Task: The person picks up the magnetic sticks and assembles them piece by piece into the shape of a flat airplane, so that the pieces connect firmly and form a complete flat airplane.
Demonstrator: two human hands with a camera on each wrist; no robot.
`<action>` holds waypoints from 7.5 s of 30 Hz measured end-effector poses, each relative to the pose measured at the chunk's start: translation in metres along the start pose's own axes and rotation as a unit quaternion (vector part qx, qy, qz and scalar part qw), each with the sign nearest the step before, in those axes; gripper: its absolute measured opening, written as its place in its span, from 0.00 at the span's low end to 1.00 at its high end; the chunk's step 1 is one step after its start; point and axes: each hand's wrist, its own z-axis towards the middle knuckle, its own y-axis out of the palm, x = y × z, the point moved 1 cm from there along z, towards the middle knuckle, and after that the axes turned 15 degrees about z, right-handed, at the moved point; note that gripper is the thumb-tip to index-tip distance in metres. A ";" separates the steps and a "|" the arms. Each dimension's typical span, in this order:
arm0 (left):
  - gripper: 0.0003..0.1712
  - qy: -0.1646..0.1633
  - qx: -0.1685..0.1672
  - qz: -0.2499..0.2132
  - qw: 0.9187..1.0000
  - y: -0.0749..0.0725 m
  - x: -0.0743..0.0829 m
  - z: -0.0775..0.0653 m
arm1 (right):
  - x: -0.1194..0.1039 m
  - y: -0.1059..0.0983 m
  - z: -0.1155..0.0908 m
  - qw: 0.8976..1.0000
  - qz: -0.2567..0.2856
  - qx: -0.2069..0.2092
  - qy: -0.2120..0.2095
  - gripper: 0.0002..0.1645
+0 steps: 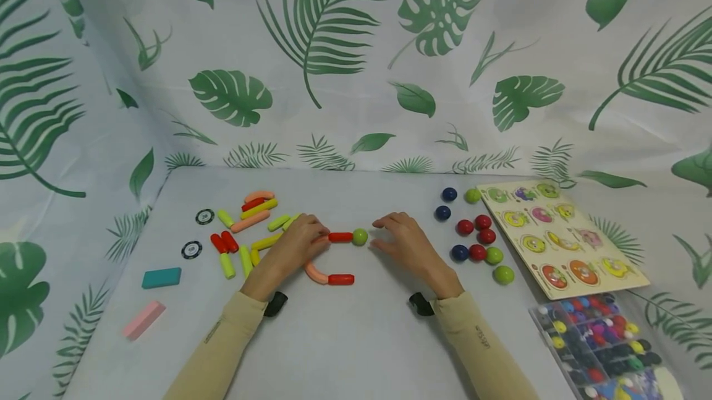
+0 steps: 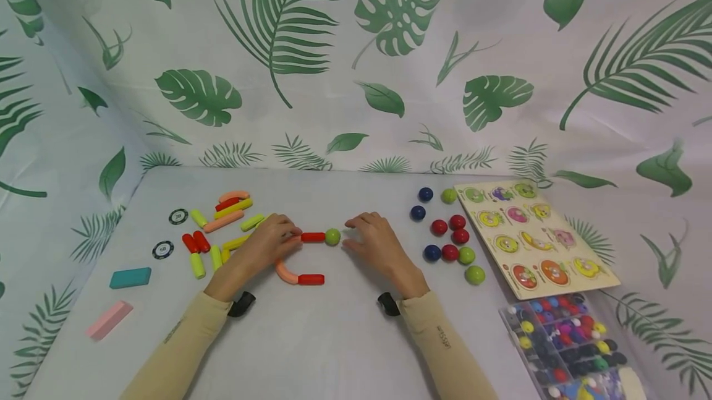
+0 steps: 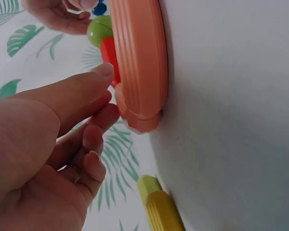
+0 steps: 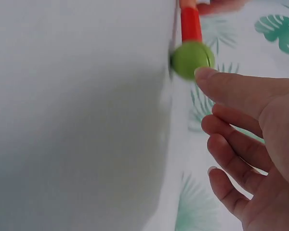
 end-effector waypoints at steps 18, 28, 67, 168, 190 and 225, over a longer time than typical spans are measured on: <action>0.15 0.071 -0.008 -0.077 0.994 -0.005 0.015 -0.042 | 0.060 -0.081 -0.089 0.993 -0.038 0.088 0.075 0.22; 0.14 0.138 -0.011 -0.093 0.986 0.003 0.020 -0.044 | 0.075 -0.090 -0.109 0.990 -0.064 0.105 0.070 0.25; 0.13 0.115 -0.014 -0.013 0.993 0.003 0.025 -0.045 | -0.023 0.016 -0.057 0.997 0.033 -0.017 -0.068 0.23; 0.17 -0.144 -0.003 -0.007 0.990 -0.031 -0.081 -0.034 | 0.001 0.016 -0.019 0.999 0.010 0.036 -0.026 0.11; 0.16 -0.179 0.036 0.084 0.979 -0.026 -0.065 -0.021 | 0.004 0.013 -0.024 0.999 0.010 0.040 -0.036 0.11; 0.10 0.124 -0.046 0.101 0.986 0.029 0.110 0.022 | 0.033 -0.022 -0.060 0.996 -0.007 0.084 0.000 0.11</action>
